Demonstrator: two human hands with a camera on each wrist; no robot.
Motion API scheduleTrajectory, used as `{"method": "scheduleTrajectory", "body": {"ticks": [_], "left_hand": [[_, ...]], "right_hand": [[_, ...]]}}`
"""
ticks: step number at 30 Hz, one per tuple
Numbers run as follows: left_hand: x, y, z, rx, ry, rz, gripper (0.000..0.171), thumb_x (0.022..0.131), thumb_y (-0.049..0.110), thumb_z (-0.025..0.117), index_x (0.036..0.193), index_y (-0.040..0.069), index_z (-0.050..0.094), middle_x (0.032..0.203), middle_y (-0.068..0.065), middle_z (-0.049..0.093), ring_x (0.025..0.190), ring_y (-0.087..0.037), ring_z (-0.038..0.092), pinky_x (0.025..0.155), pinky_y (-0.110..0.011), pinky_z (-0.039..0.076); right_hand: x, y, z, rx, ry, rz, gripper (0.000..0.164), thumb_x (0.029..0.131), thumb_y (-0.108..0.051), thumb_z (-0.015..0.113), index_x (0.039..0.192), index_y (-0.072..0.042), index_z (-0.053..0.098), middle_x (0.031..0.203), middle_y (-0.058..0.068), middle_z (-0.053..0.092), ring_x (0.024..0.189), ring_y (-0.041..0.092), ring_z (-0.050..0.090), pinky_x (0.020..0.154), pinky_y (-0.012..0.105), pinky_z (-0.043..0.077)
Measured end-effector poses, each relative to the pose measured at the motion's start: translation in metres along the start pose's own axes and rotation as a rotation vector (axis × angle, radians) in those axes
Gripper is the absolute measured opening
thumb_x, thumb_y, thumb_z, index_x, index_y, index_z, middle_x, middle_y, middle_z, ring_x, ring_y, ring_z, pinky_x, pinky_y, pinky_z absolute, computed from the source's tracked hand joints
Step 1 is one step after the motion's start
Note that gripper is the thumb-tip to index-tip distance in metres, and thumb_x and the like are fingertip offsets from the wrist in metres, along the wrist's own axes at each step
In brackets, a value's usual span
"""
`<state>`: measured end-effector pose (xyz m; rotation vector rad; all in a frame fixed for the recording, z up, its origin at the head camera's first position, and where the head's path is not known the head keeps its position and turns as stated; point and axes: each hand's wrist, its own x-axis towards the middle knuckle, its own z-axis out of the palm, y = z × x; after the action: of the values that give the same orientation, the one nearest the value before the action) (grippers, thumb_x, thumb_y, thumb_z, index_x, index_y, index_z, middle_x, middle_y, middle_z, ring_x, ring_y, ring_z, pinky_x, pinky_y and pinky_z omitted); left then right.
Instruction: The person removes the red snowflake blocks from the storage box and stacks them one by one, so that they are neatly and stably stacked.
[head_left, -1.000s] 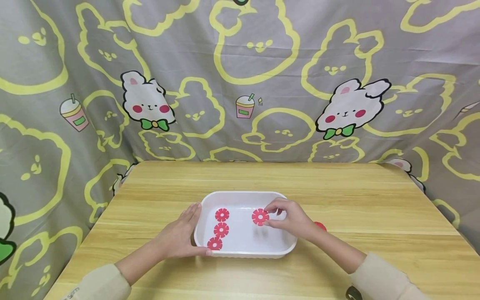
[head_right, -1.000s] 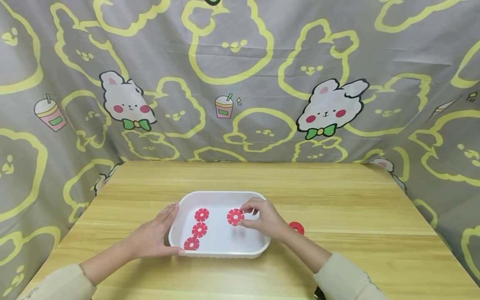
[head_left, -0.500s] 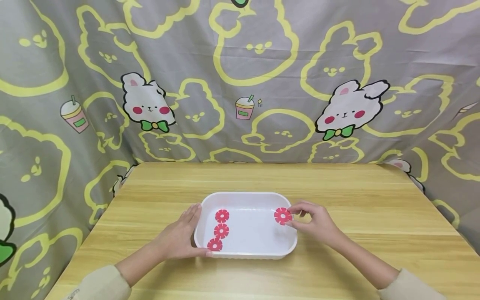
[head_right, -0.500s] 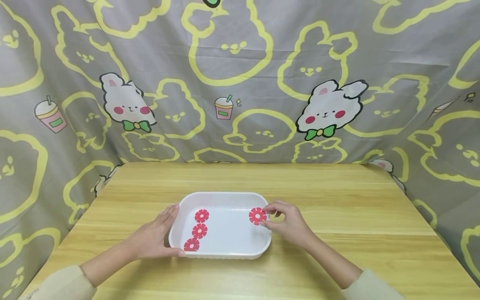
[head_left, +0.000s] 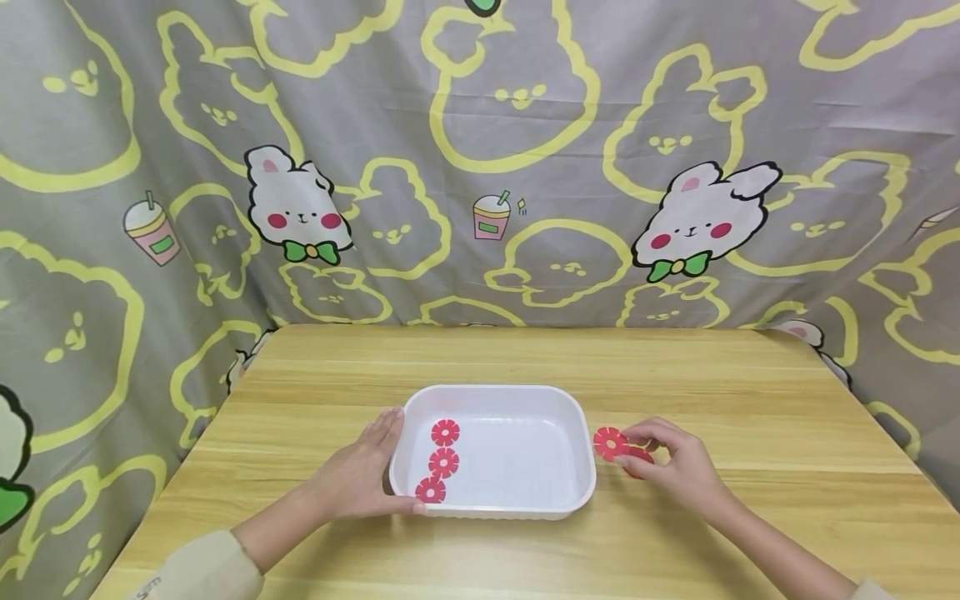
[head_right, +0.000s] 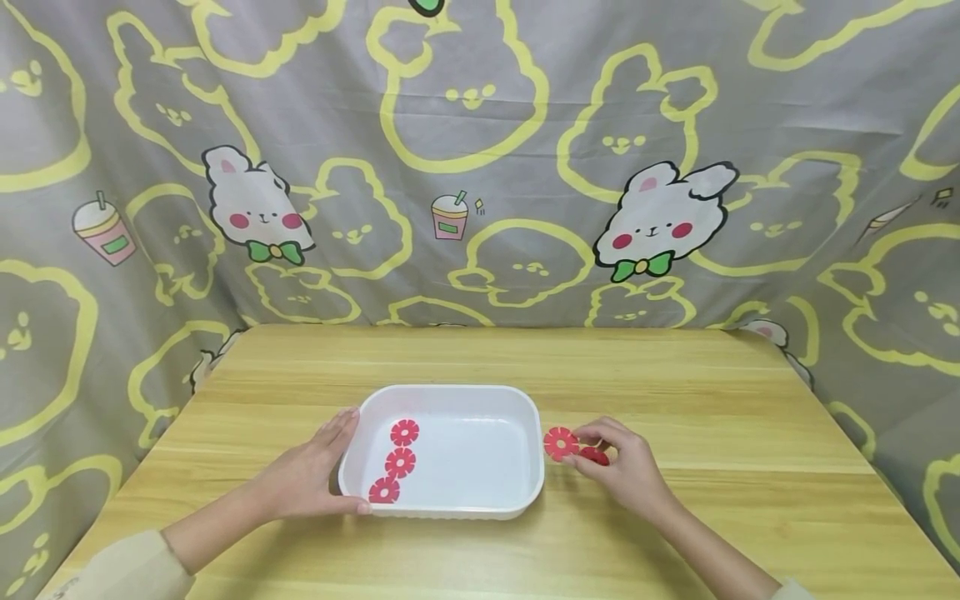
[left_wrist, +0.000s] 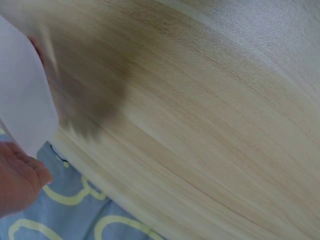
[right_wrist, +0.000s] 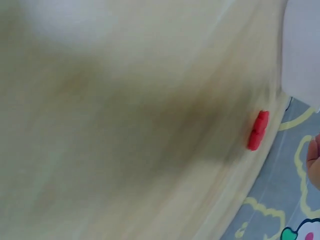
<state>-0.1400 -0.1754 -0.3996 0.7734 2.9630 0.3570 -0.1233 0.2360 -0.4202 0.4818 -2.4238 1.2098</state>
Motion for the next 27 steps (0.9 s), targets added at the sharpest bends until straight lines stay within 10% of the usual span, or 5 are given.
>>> {"method": "scheduleTrajectory", "body": {"ticks": [27], "left_hand": [[-0.001,0.001,0.0,-0.014,-0.014,-0.014,0.119,0.065,0.076,0.06,0.143,-0.007,0.025,0.15,-0.023,0.027,0.138,-0.037,0.028,0.106,-0.049,0.037]], "right_hand": [[-0.035,0.035,0.003,-0.16,0.084,0.292,0.024,0.069,-0.004,0.078,0.091,-0.002,0.07,0.086,0.008,0.065,0.077,-0.014,0.052,0.065,0.006,0.047]]}}
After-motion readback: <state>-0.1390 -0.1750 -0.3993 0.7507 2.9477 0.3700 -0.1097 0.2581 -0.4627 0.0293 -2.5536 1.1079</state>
